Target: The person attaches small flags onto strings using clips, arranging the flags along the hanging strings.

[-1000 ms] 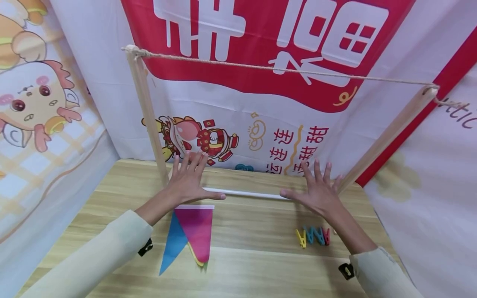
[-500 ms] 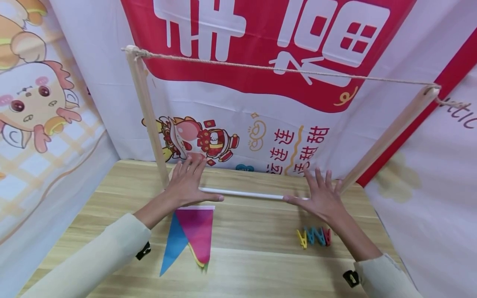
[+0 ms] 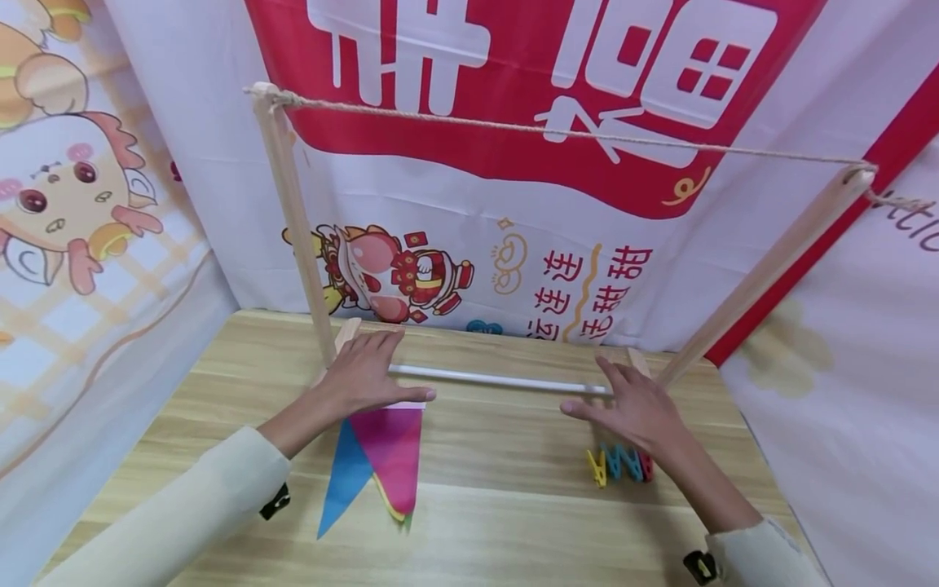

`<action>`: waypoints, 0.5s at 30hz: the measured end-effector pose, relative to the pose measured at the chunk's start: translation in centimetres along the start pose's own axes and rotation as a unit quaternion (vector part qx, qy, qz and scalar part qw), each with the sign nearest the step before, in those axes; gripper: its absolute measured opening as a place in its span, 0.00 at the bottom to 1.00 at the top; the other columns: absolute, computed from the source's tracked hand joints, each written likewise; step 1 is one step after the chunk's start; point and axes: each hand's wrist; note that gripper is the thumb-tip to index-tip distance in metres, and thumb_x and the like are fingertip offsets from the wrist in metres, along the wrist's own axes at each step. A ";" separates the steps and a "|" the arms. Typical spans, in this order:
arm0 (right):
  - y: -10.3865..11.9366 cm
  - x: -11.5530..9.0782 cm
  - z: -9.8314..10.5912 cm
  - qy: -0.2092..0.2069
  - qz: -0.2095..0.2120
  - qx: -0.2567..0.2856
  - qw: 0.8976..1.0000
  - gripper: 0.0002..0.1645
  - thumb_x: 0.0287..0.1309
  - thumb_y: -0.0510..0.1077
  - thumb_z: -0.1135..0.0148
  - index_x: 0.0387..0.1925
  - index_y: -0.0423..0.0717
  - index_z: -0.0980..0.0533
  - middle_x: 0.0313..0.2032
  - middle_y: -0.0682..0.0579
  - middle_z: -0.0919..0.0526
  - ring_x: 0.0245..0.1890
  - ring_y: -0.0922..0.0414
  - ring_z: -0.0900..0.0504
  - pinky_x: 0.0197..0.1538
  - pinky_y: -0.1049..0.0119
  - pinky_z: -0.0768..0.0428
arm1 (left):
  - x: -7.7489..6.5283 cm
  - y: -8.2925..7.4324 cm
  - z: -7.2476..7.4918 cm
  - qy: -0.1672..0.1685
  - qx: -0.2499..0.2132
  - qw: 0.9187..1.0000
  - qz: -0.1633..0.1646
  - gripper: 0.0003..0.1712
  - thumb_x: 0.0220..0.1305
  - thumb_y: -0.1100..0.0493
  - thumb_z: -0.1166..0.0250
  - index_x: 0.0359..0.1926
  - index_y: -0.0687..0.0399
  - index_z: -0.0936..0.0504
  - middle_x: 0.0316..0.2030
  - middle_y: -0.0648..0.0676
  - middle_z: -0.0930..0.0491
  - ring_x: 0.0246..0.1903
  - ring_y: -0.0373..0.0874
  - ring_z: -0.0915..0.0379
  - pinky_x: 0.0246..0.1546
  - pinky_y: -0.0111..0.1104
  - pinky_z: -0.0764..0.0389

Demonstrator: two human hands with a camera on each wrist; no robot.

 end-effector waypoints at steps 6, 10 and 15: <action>-0.5 -0.7 -0.4 0.028 -0.022 0.003 0.999 0.70 0.65 0.91 0.46 0.88 0.46 0.37 0.80 0.25 0.30 0.77 0.19 0.29 0.71 0.18 0.25 | -0.5 0.6 -0.5 0.004 0.009 1.000 -0.005 0.77 0.52 0.05 0.35 0.84 0.57 0.30 0.80 0.66 0.27 0.80 0.69 0.33 0.81 0.72 0.33; -1.0 -1.2 -0.6 0.047 -0.037 0.010 0.998 0.70 0.64 0.92 0.46 0.86 0.45 0.34 0.78 0.25 0.27 0.75 0.21 0.26 0.68 0.21 0.21 | -0.9 1.0 -0.7 0.006 0.009 1.000 -0.004 0.73 0.54 0.06 0.35 0.81 0.57 0.26 0.77 0.65 0.23 0.76 0.68 0.29 0.78 0.70 0.29; -1.7 -1.6 -1.0 0.071 -0.047 0.019 0.996 0.68 0.66 0.91 0.46 0.85 0.45 0.31 0.78 0.26 0.26 0.77 0.23 0.26 0.68 0.21 0.21 | -1.3 1.6 -1.1 0.017 0.006 1.000 0.004 0.66 0.57 0.10 0.32 0.76 0.58 0.21 0.71 0.64 0.19 0.70 0.65 0.24 0.75 0.69 0.24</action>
Point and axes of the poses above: each hand's wrist, its own x-axis towards the middle knuckle, its own z-axis out of the back of the hand, y = z × x
